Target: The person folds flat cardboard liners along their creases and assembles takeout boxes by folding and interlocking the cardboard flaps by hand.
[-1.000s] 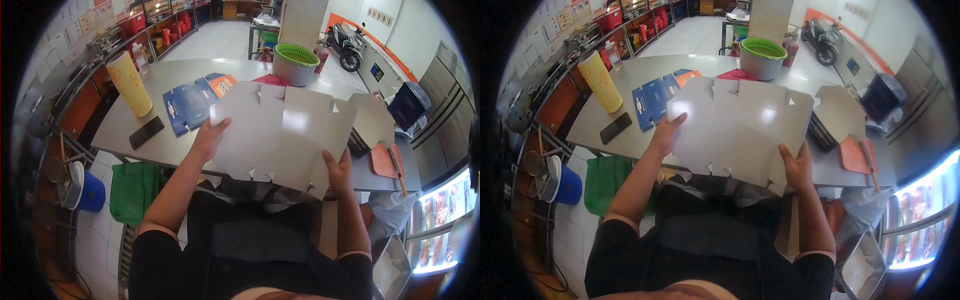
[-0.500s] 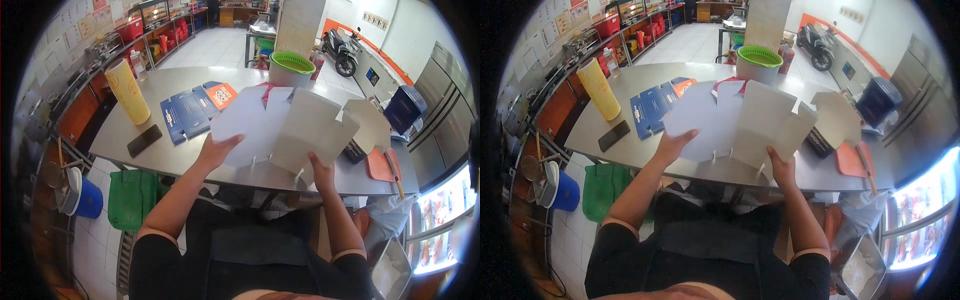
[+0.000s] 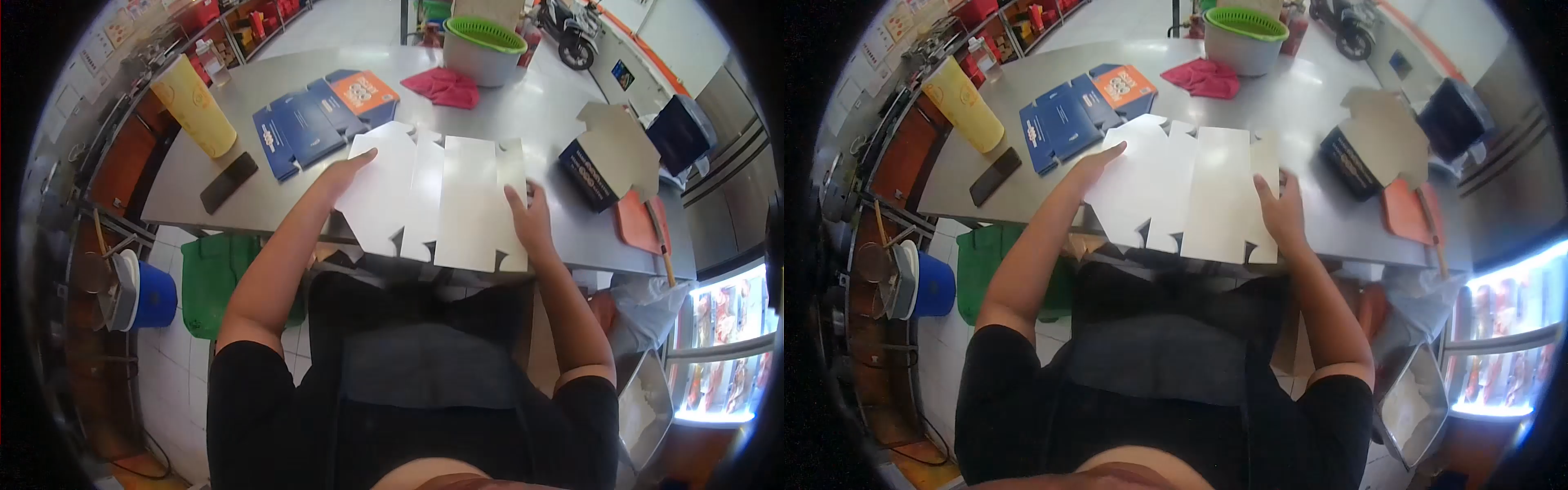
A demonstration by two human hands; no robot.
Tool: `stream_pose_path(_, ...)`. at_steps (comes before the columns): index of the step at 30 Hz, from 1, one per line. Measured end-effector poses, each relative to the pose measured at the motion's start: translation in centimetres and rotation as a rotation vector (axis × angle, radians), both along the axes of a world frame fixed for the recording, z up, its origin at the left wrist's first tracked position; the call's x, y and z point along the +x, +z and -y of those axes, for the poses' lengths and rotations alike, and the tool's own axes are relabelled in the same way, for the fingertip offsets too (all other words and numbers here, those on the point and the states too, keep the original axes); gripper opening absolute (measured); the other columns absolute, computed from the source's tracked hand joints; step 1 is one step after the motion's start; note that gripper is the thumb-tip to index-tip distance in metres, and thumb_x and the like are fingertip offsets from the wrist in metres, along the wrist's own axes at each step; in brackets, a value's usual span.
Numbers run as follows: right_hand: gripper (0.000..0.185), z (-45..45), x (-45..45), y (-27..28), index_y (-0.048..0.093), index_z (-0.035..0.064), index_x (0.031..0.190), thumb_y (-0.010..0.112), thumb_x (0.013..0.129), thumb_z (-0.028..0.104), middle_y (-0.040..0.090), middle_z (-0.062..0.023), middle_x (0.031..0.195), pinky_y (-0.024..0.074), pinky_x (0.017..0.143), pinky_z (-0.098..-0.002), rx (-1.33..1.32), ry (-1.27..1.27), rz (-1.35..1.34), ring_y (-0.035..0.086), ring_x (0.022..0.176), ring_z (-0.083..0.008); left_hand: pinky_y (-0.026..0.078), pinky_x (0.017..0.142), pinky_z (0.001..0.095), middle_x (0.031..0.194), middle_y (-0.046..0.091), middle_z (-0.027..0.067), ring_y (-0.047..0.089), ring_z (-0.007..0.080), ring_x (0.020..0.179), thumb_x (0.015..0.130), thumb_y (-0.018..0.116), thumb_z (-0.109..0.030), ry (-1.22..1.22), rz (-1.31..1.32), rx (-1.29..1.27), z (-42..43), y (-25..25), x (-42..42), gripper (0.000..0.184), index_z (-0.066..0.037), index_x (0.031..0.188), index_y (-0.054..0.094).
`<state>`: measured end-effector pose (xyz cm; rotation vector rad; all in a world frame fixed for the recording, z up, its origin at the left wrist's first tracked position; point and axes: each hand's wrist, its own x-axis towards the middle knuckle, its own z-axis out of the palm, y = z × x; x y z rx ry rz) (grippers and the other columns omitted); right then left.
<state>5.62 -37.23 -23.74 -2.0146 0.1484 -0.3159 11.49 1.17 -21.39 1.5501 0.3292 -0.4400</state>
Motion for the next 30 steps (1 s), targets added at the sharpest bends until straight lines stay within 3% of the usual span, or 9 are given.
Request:
stream_pose_path(1, 0.063, -0.7, -0.9, 1.9, 0.056, -0.0001, 0.141, 0.077, 0.095, 0.038, 0.065, -0.0219, 0.13, 0.0438, 0.109, -0.0472, -0.46, -0.092, 0.119, 0.057, 0.127, -0.0348, 0.063, 0.086, 0.0411, 0.111, 0.076, 0.0174, 0.077, 0.028, 0.092, 0.095, 0.075, -0.05, -0.012, 0.006, 0.008, 0.0, 0.6, -0.4, 0.063, 0.004, 0.128, 0.067)
stream_pose_path(3, 0.065, -0.3, -0.8, 1.4, 0.057, 0.0043, 0.141, 0.077, 0.093, 0.043, 0.064, -0.0197, 0.128, 0.0421, 0.11, -0.0503, -0.641, -0.154, 0.329, 0.053, 0.128, -0.0394, 0.064, 0.08, 0.0414, 0.109, 0.076, 0.0182, 0.078, 0.0293, 0.087, 0.095, 0.076, -0.046, -0.048, 0.016, 0.021, 0.5, 1.0, -0.9, 0.061, 0.005, 0.127, 0.067)
stream_pose_path(6, 0.065, -0.3, -3.1, 3.1, 0.059, 0.0052, 0.138, 0.079, 0.09, 0.045, 0.064, -0.0175, 0.129, 0.0444, 0.107, -0.0493, -0.777, 0.261, 0.441, 0.056, 0.125, -0.0386, 0.065, 0.076, 0.0409, 0.108, 0.076, 0.0177, 0.078, 0.0292, 0.085, 0.093, 0.08, -0.036, -0.033, 0.085, 0.031, 1.0, 0.7, -1.7, 0.054, 0.004, 0.127, 0.068)
stream_pose_path(8, 0.062, -1.8, -6.6, 6.6, 0.062, 0.0043, 0.132, 0.083, 0.087, 0.041, 0.063, -0.0159, 0.128, 0.0468, 0.106, -0.0474, -0.873, 0.672, 0.108, 0.06, 0.122, -0.0359, 0.065, 0.075, 0.0408, 0.107, 0.077, 0.0171, 0.078, 0.0283, 0.082, 0.092, 0.082, -0.034, -0.027, 0.103, 0.061, 0.8, 0.7, -1.4, 0.052, 0.002, 0.127, 0.068)
stream_pose_path(13, 0.062, -2.8, -9.0, 4.6, 0.063, -0.0009, 0.128, 0.084, 0.075, 0.022, 0.064, -0.0136, 0.123, 0.0528, 0.1, -0.0407, -1.011, 0.668, 0.264, 0.063, 0.116, -0.0299, 0.063, 0.082, 0.0437, 0.113, 0.073, 0.0164, 0.075, 0.0288, 0.095, 0.09, 0.083, -0.033, -0.12, 0.167, 0.303, 0.6, 0.9, -0.8, 0.055, 0.0, 0.13, 0.065)
stream_pose_path(16, 0.056, -2.9, -9.6, 3.7, 0.064, -0.0035, 0.125, 0.079, 0.075, 0.017, 0.065, -0.014, 0.119, 0.0553, 0.095, -0.038, -1.041, 0.647, 0.341, 0.064, 0.111, -0.0288, 0.051, 0.107, 0.0477, 0.127, 0.064, 0.0155, 0.062, 0.0322, 0.123, 0.089, 0.082, -0.036, 0.106, 0.744, 1.304, 3.4, 0.9, -3.1, 0.066, -0.003, 0.14, 0.057)
stream_pose_path(18, 0.051, -3.0, -10.0, 3.3, 0.065, -0.0051, 0.122, 0.076, 0.076, 0.015, 0.065, -0.0147, 0.115, 0.0565, 0.092, -0.0365, -1.039, 0.621, 0.392, 0.065, 0.107, -0.0282, 0.04, 0.116, 0.0501, 0.136, 0.056, 0.0167, 0.048, 0.0363, 0.138, 0.085, 0.083, -0.038, -0.139, 0.922, 1.244, 5.8, 2.4, -5.4, 0.073, -0.006, 0.143, 0.053)
stream_pose_path(22, 0.05, -3.2, -10.0, 2.5, 0.064, -0.005, 0.124, 0.075, 0.078, 0.013, 0.067, -0.0164, 0.116, 0.0569, 0.092, -0.0388, -1.024, 0.6, 0.369, 0.066, 0.107, -0.03, 0.048, 0.103, 0.046, 0.125, 0.065, 0.0168, 0.061, 0.0363, 0.117, 0.076, 0.089, -0.044, -0.744, 1.221, 0.797, 11.2, 2.4, -12.4, 0.072, 0.0, 0.128, 0.065)
stream_pose_path(30, 0.033, -3.9, -10.0, 3.4, 0.066, -0.0047, 0.108, 0.068, 0.077, 0.008, 0.067, -0.0169, 0.108, 0.0569, 0.087, -0.038, -0.971, 0.555, 0.275, 0.066, 0.099, -0.0295, 0.055, 0.078, 0.0379, 0.096, 0.062, 0.0133, 0.063, 0.0286, 0.095, 0.078, 0.069, -0.013, -0.705, 1.212, 1.139, 14.6, 0.0, -13.0, 0.022, 0.0, 0.094, 0.064)
